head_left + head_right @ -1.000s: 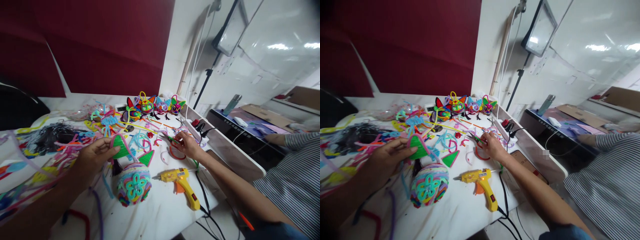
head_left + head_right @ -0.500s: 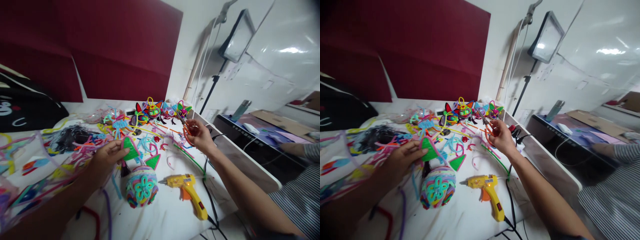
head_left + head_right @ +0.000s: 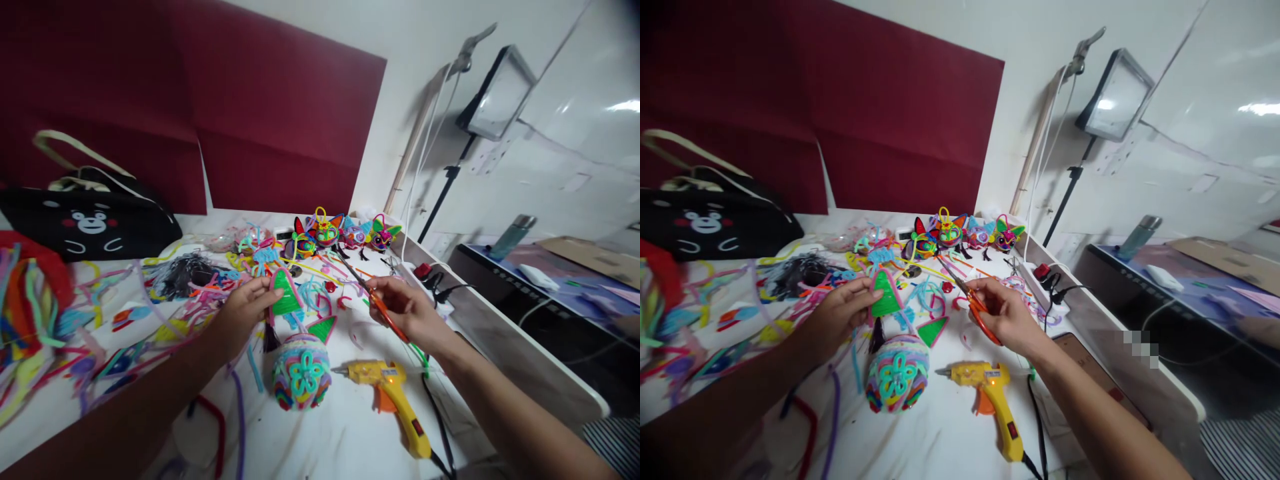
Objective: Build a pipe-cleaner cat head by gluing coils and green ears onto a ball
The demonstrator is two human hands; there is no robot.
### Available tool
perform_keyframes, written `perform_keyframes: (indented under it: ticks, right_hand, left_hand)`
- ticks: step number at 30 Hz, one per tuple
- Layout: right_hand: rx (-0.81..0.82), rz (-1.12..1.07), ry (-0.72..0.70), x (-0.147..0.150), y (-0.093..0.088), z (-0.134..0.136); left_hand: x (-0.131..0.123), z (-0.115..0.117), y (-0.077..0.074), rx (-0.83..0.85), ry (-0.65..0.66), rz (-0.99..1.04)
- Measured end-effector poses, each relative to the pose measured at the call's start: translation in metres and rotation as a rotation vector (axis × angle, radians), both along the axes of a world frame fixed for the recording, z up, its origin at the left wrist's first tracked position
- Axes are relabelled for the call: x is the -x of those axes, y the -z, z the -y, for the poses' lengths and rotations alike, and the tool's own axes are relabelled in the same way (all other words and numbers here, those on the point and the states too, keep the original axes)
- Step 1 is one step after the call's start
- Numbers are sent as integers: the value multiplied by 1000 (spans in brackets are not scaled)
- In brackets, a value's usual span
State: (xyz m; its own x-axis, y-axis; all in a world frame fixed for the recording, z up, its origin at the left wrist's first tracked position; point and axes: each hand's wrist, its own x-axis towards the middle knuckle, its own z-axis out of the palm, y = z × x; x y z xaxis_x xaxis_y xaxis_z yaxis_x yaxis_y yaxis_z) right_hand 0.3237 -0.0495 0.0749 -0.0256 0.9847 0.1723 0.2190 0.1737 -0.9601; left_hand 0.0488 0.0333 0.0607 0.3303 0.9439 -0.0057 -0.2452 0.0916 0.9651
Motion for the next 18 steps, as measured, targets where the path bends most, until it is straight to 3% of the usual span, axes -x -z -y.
perform_keyframes:
  ticks: [9, 14, 18]
  right_hand:
    - [53, -63, -62, 10, 1, 17]
    - [36, -69, -26, 13, 7, 20]
    - [-14, 50, 42, 15, 11, 24]
  left_hand:
    - [-4, -3, -5, 24, 26, 81]
    - [-16, 0, -20, 150, -69, 186]
    - [-27, 0, -29, 160, -108, 247]
